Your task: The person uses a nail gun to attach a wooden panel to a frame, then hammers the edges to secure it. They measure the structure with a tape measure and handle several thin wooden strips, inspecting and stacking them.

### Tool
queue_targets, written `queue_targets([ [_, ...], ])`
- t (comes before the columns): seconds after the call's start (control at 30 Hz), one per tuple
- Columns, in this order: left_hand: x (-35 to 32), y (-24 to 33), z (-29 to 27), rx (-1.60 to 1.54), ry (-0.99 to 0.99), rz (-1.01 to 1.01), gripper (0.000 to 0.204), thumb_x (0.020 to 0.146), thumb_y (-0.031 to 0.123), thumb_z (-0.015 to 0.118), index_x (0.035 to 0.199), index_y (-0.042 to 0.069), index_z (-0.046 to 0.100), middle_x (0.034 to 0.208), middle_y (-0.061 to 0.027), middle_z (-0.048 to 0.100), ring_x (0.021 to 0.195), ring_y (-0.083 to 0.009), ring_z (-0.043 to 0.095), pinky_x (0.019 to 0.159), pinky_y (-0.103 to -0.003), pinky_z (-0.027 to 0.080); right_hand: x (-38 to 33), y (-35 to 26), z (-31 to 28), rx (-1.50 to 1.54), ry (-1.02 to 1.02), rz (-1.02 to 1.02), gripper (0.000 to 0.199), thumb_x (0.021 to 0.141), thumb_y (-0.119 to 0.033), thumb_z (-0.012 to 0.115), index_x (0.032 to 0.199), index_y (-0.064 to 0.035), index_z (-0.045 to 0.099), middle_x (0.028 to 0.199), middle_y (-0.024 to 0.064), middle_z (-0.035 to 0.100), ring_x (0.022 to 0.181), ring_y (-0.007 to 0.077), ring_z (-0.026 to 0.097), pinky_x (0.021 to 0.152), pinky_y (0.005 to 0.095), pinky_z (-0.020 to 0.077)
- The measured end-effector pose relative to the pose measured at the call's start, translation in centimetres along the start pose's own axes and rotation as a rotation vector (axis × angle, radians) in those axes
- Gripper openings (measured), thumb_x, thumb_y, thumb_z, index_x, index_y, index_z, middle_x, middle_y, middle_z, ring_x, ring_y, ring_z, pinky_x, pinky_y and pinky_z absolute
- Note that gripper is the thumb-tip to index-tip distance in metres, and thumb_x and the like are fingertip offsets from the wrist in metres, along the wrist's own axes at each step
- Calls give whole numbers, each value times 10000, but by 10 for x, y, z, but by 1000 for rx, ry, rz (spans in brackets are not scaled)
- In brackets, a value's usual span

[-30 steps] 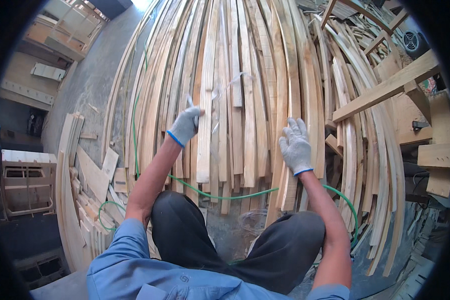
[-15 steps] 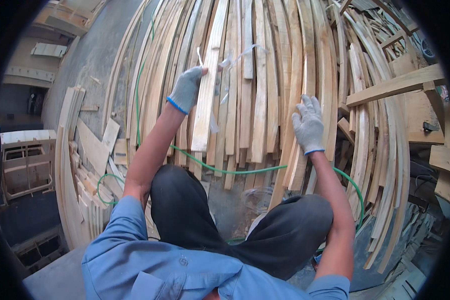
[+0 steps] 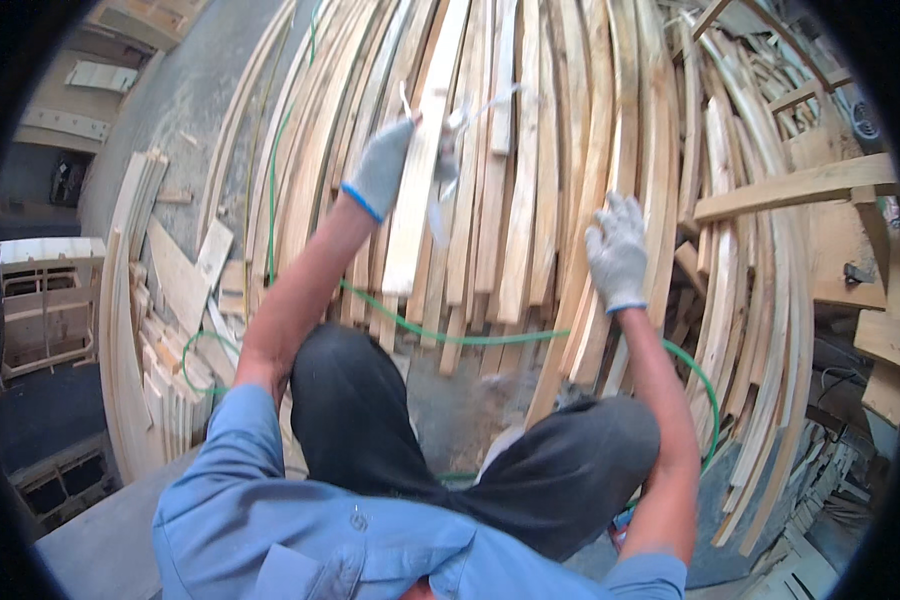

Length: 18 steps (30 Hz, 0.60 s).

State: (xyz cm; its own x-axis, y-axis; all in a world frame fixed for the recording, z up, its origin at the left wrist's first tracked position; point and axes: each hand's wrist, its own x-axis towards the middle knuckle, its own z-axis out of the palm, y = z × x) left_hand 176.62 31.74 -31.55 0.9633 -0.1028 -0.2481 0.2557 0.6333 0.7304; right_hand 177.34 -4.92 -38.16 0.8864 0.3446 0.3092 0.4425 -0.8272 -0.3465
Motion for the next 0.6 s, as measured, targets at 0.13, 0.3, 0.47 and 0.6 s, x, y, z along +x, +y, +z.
queue_targets([
  [0.13,3,-15,-12,-71,75,-163,321,1010,339,556,1083,27,554,845,-91,595,695,-213,611,676,-352,550,0,-8,-4,44,-15,38,259,902,-173,637,1113,-38,703,1470,153,538,1444,381,381,1209,450,312],
  [0.3,5,-33,-10,270,249,-200,221,1001,275,581,1018,55,582,862,-77,608,715,-198,608,694,-351,556,1,-11,-8,88,-29,57,259,897,-167,645,1113,-37,705,1480,141,532,1446,373,380,1204,445,317],
  [0.47,19,-57,-37,1246,134,-96,375,958,346,550,1100,23,679,1015,-178,710,931,-299,697,807,-425,547,-1,-9,-9,110,-36,71,234,905,-123,636,1114,-38,701,1498,150,514,1473,347,349,1221,432,287],
  [0.6,25,-63,-71,1654,290,-181,379,897,307,535,1092,36,714,1157,-231,697,1055,-406,668,912,-494,520,-2,-6,-8,93,-14,56,235,895,-135,650,1109,-54,701,1488,134,526,1460,354,369,1210,431,311],
])
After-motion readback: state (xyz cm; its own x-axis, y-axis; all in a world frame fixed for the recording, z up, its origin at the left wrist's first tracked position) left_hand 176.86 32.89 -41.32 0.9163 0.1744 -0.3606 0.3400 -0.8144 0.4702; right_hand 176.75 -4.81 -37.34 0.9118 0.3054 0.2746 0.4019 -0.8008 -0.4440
